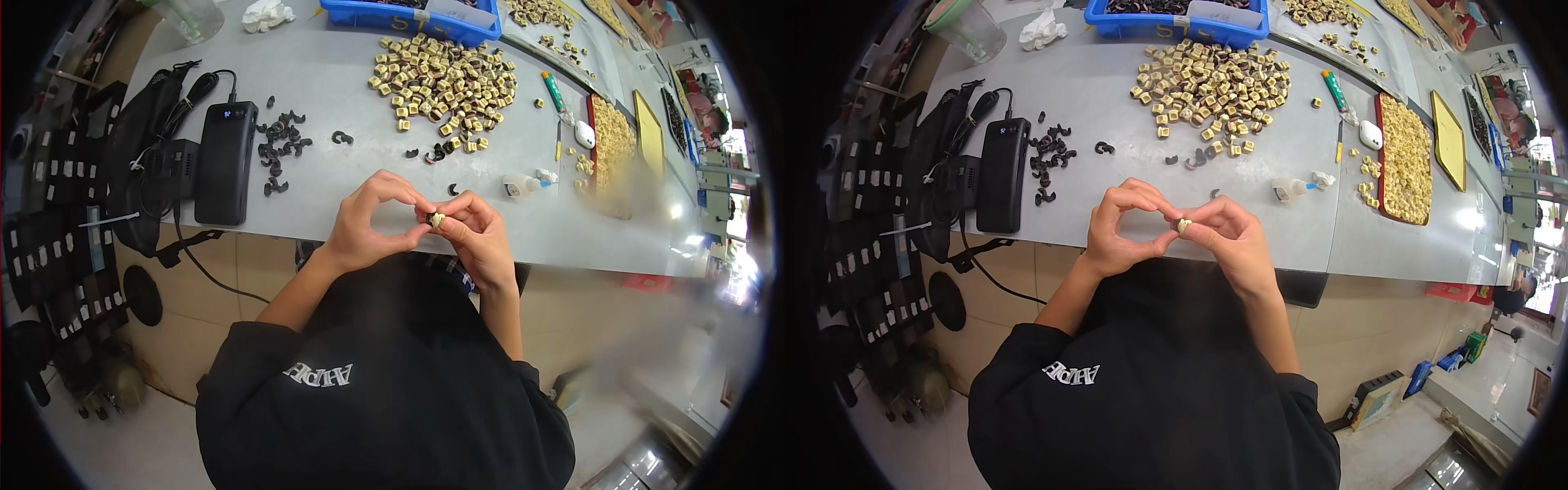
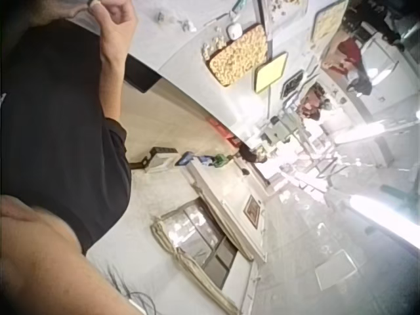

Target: The person applies glue onto curved pieces with a glue bottle, then attaches the curved pieces onto small blocks by hand.

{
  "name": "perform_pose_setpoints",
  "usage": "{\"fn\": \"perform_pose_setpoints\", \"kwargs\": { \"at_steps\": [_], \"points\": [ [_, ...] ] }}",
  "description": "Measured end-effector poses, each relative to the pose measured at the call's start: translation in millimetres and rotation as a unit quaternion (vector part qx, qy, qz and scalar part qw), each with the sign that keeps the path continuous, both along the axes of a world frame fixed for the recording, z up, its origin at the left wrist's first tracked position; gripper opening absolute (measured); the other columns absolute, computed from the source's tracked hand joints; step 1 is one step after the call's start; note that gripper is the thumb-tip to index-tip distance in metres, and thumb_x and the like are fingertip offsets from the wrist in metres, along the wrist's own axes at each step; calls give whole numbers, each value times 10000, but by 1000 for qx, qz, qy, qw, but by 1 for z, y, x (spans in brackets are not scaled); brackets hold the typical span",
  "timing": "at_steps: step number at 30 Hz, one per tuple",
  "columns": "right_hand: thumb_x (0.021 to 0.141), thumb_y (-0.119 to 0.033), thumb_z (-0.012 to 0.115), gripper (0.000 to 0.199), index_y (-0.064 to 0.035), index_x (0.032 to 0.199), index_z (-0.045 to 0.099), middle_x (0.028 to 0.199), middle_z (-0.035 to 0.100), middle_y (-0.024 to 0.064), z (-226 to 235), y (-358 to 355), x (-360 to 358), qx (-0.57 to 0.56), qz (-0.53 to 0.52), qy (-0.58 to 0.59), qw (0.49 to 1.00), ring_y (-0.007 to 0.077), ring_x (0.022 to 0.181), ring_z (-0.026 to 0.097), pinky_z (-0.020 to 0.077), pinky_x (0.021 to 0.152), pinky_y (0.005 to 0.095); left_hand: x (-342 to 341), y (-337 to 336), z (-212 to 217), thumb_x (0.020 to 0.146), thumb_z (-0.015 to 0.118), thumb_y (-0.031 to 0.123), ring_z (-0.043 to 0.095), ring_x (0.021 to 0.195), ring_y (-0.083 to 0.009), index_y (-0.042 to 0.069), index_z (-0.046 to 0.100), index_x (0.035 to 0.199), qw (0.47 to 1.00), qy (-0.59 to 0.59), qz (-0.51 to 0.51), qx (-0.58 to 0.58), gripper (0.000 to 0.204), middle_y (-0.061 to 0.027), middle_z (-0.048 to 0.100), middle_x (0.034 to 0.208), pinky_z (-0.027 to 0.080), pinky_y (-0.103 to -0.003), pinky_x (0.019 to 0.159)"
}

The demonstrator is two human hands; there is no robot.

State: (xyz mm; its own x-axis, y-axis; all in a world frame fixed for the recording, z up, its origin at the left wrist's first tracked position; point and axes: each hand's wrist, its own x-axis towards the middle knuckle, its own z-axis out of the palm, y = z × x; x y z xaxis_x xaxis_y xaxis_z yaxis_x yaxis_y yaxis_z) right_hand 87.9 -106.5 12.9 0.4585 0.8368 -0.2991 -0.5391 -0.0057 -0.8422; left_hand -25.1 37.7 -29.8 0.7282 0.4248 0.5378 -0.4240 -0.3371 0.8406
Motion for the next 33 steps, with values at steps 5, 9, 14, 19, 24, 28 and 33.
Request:
{"fn": "perform_pose_setpoints", "kwargs": {
  "at_steps": [5, 9, 14, 19, 24, 28, 33],
  "points": [
    [840, 16, 628, 155, -34, 902, 494, 977, 644, 196, -2, 1, -5, 32, 12, 79, 996, 255, 966, 624, 488, 871, 395, -2, 4, -1, 630, 786, -50, 577, 842, -219, 104, 392, 945, 999, -27, -31, -12, 527, -113, 683, 892, 475, -337, 758],
    [812, 21, 653, 301, -75, 930, 393, 964, 630, 195, -8, -1, -7, 58, 13, 133, 989, 278, 977, 618, 485, 872, 418, -5, 5, 0, 637, 791, -41, 574, 823, -221, 115, 351, 903, 999, -27, -37, -18, 537, -128, 685, 878, 475, -338, 738],
    [791, 27, 671, 367, -90, 952, 363, 932, 610, 172, -6, -1, -11, 54, 15, 137, 989, 279, 973, 619, 502, 846, 403, -4, 6, -1, 647, 798, -25, 577, 789, -224, 125, 316, 877, 996, -61, -57, -17, 555, -133, 683, 859, 480, -340, 714],
    [777, 39, 676, 385, -93, 940, 353, 906, 602, 162, -7, -2, -16, 58, 14, 141, 988, 277, 943, 630, 525, 818, 396, -4, 7, -1, 634, 803, -17, 576, 771, -231, 131, 306, 883, 995, -71, -72, -5, 575, -118, 681, 848, 479, -338, 688],
    [774, 43, 674, 397, -88, 942, 338, 906, 601, 162, -11, -4, -21, 52, 21, 166, 984, 277, 940, 631, 529, 807, 397, -6, 4, -2, 615, 788, -10, 563, 765, -245, 131, 297, 890, 994, -74, -75, 33, 581, -100, 665, 839, 473, -332, 669],
    [708, -20, 756, 470, -81, 955, 361, 861, 563, 110, -2, -1, -25, -2, 9, 172, 985, 277, 887, 608, 488, 786, 355, -7, 2, -2, 603, 777, -10, 548, 780, -253, 128, 284, 892, 992, -77, -96, 22, 587, -95, 644, 833, 467, -327, 654],
    [771, 62, 662, 414, -86, 950, 320, 934, 588, 173, -14, -4, -24, 54, 34, 201, 978, 281, 951, 629, 529, 795, 392, -8, 1, -4, 598, 774, -9, 539, 787, -256, 126, 273, 894, 993, -77, -88, 28, 597, -92, 635, 826, 464, -318, 642]
  ]
}}
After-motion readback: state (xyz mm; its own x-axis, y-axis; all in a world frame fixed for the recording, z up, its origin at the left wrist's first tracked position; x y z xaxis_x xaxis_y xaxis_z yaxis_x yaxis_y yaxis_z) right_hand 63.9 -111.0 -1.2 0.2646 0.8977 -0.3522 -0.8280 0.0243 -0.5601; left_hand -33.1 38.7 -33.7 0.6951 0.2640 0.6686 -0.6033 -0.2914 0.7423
